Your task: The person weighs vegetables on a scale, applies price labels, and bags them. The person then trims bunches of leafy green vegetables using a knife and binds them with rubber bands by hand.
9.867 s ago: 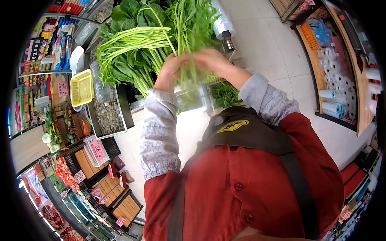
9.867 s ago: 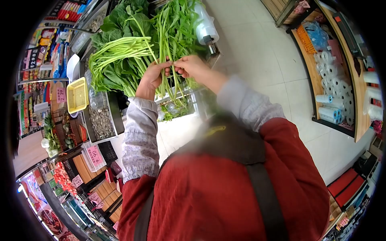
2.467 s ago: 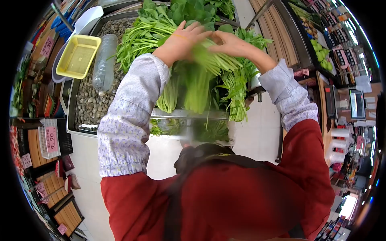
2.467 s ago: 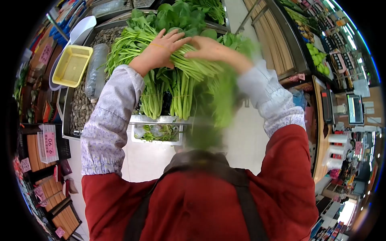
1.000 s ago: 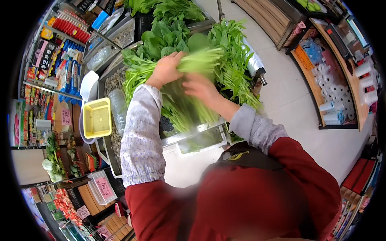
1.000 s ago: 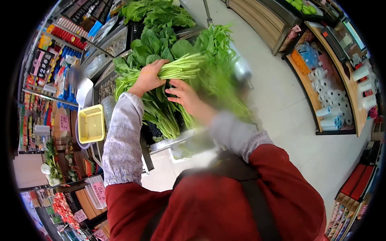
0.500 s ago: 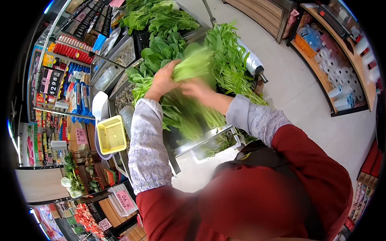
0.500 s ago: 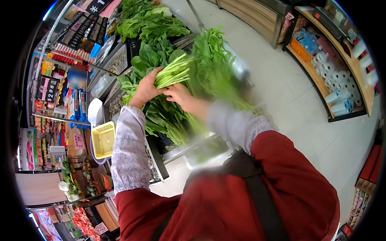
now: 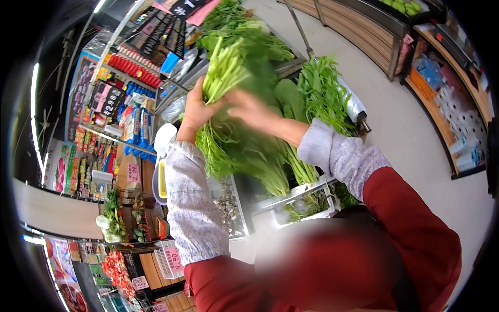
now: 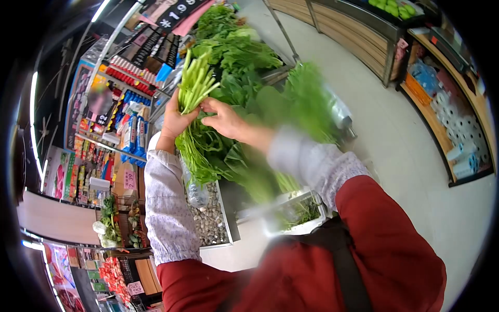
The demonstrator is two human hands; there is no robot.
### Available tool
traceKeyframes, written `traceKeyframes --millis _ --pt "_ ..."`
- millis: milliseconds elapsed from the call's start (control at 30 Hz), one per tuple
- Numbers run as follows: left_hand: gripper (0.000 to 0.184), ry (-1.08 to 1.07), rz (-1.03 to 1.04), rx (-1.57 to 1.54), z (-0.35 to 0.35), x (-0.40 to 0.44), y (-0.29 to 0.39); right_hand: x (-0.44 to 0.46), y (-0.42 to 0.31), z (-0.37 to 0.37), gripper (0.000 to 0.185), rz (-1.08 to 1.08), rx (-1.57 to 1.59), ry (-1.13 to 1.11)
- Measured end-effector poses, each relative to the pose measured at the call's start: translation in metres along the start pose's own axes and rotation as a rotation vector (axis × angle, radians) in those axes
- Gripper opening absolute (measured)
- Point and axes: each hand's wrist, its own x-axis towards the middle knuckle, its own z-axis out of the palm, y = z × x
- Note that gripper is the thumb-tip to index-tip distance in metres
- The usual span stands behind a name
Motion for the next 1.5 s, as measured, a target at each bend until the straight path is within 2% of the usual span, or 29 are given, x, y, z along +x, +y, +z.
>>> traceKeyframes --millis 67,133,200,267,333,533,567,633,667,733,800,867,900,933,1000,1033,1067,1133,1200,1233,1267,1367,1500 --pt "0.052 0.0 -0.04 -0.093 -0.026 0.002 0.015 0.013 -0.018 0.013 0.056 -0.121 0.061 -0.056" --pt "0.053 0.063 -0.056 -0.17 -0.047 0.002 0.035 0.021 -0.037 0.024 0.056 -0.147 0.065 -0.089" --pt "0.056 0.094 -0.067 -0.099 -0.07 0.0 0.06 0.022 -0.063 0.034 0.055 -0.159 0.137 -0.127" --pt "0.058 0.079 -0.188 -0.21 -0.088 -0.004 0.089 0.017 -0.09 0.04 0.054 -0.151 0.166 -0.156" --pt "0.059 0.086 -0.241 -0.176 -0.103 -0.006 0.117 0.009 -0.116 0.044 0.053 -0.133 0.183 -0.2" --pt "0.055 0.011 -0.539 -0.586 -0.118 -0.021 0.188 -0.023 -0.174 0.044 0.047 -0.142 0.211 -0.254" --pt "0.055 0.023 -0.553 -0.585 -0.11 -0.026 0.199 -0.03 -0.179 0.04 0.046 -0.128 0.236 -0.275" --pt "0.051 0.092 -0.512 -0.808 -0.085 -0.038 0.218 -0.046 -0.181 0.034 0.041 -0.075 0.326 -0.305" --pt "0.05 0.094 -0.54 -0.796 -0.076 -0.046 0.218 -0.056 -0.183 0.03 0.041 -0.052 0.334 -0.311" --pt "0.049 0.033 -0.667 -0.863 -0.054 -0.064 0.218 -0.083 -0.184 0.021 0.033 0.137 0.33 -0.203" --pt "0.046 0.088 -0.783 -0.824 -0.02 -0.084 0.22 -0.112 -0.17 0.015 0.032 0.176 0.329 -0.133" --pt "0.044 0.17 -0.886 -0.832 0.021 -0.107 0.225 -0.146 -0.151 0.004 0.043 0.247 0.265 -0.047" --pt "0.045 0.107 -1.054 -0.958 0.037 -0.12 0.227 -0.164 -0.148 -0.006 0.06 0.304 0.154 -0.114" --pt "0.047 0.176 -1.145 -0.886 0.06 -0.134 0.228 -0.181 -0.144 -0.015 0.078 0.463 0.076 -0.196" --pt "0.048 0.171 -1.175 -0.667 0.098 -0.159 0.243 -0.219 -0.11 -0.017 0.09 0.54 0.046 -0.165" --pt "0.045 0.16 -1.166 -0.61 0.117 -0.177 0.244 -0.235 -0.093 -0.021 0.094 0.596 0.047 -0.219" --pt "0.044 0.14 -1.212 -0.66 0.132 -0.2 0.233 -0.252 -0.076 -0.024 0.098 0.652 0.053 -0.271" --pt "0.04 0.168 -1.213 -0.735 0.161 -0.228 0.248 -0.291 -0.071 -0.025 0.091 0.737 0.132 -0.201" --pt "0.034 0.133 -1.282 -0.753 0.183 -0.261 0.249 -0.324 -0.052 -0.028 0.085 0.838 0.212 -0.252" --pt "0.033 0.139 -1.299 -0.795 0.196 -0.278 0.247 -0.343 -0.04 -0.026 0.081 0.952 0.232 -0.216" --pt "0.032 0.147 -1.318 -0.838 0.209 -0.296 0.244 -0.359 -0.03 -0.029 0.076 0.937 0.347 -0.232" --pt "0.031 0.081 -1.408 -0.893 0.245 -0.336 0.238 -0.415 0.017 -0.034 0.074 1.122 0.474 -0.19" --pt "0.036 0.012 -1.475 -0.902 0.292 -0.361 0.232 -0.463 0.05 -0.057 0.079 1.126 0.562 -0.175"
